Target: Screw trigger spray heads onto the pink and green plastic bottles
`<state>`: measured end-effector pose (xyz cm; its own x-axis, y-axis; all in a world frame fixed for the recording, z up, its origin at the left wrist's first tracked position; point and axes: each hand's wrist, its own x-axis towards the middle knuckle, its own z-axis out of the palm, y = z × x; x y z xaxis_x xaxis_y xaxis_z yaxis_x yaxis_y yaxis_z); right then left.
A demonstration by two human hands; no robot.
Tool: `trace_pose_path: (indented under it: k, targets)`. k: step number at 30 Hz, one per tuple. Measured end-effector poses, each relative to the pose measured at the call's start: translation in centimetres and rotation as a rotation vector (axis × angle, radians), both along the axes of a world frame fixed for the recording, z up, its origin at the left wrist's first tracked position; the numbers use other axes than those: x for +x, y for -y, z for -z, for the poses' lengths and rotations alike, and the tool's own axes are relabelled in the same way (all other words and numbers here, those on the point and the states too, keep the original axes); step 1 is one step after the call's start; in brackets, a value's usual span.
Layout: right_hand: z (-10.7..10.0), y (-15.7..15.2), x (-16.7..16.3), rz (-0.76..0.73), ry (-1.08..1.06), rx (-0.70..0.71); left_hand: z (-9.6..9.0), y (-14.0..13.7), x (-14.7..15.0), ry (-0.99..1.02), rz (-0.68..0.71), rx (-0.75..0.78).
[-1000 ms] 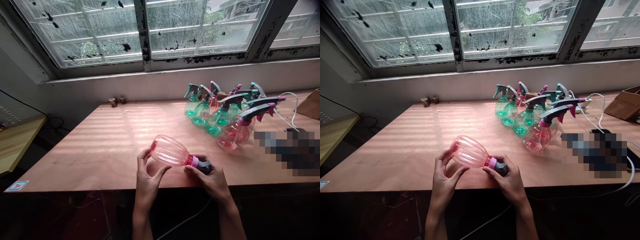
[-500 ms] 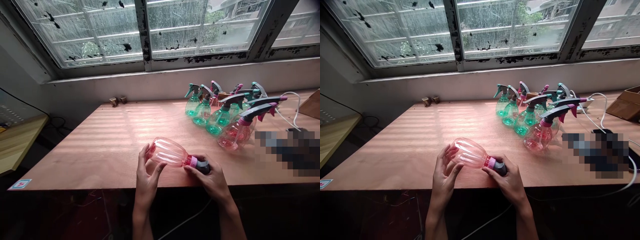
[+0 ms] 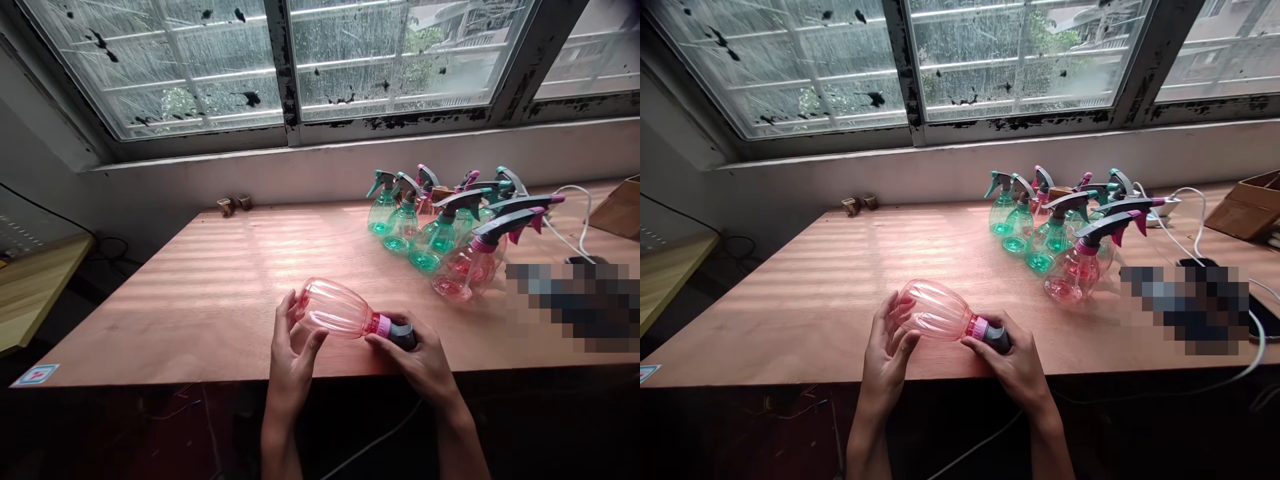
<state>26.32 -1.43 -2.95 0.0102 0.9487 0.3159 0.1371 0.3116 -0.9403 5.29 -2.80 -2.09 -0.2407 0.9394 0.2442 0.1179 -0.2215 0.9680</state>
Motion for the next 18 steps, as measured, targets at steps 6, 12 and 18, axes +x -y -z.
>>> trace_pose_path:
  k: [6,12,18]
  targets:
    - [0.11,-0.01,0.18,-0.002,0.003,0.010,-0.12,-0.28,0.19,-0.033,-0.035,0.005]
    - [-0.01,-0.07,0.00,-0.019,-0.033,-0.027,-0.38,-0.31,0.18,-0.008,-0.027,0.004]
    - [0.30,0.00,-0.02,-0.006,-0.094,-0.083,-0.17,-0.18,0.05,-0.089,-0.015,0.034]
